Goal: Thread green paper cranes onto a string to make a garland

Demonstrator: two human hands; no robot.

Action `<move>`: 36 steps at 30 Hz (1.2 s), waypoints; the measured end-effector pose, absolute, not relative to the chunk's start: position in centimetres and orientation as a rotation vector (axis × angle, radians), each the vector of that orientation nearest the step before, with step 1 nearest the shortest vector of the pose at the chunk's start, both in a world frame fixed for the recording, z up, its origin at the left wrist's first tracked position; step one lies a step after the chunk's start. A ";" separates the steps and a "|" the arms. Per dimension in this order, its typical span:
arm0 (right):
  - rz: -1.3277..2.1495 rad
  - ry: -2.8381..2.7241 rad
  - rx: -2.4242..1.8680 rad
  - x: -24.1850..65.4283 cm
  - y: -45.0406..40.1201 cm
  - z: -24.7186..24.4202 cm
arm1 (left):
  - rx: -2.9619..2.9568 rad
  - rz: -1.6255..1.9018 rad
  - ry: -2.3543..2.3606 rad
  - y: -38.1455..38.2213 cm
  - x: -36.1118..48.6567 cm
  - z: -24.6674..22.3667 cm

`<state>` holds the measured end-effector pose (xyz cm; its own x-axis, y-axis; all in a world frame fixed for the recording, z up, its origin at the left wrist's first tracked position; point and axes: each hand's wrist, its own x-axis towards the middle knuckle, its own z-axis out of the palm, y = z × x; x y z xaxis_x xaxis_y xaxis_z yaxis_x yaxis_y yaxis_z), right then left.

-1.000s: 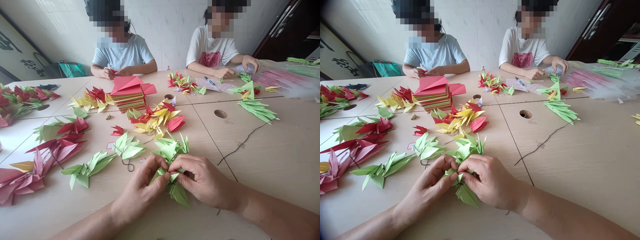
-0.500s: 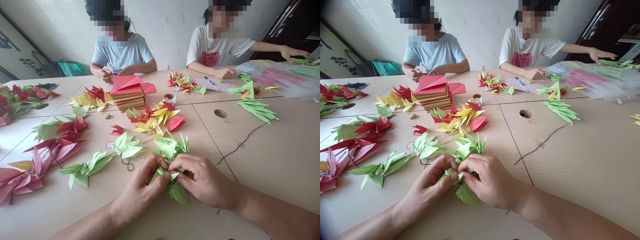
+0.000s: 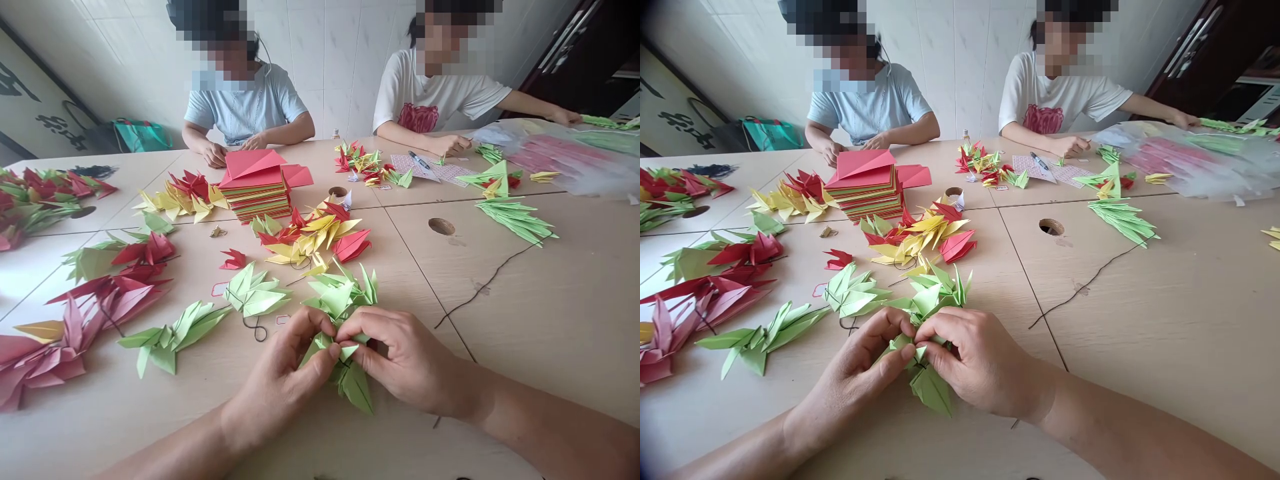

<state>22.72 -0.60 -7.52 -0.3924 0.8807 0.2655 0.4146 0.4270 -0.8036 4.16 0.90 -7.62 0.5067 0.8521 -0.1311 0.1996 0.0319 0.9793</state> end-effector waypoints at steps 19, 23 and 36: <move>0.920 -1.904 -1.057 23.0 -0.5 -7.4 | 1.297 0.703 0.893 1.0 3.8 -7.4; 0.996 -1.846 -1.123 23.0 -0.5 -7.1 | 1.347 0.712 0.870 1.1 3.5 -7.4; 1.257 -1.716 -1.258 23.2 -0.5 -6.8 | 1.401 0.746 0.875 0.8 3.9 -7.3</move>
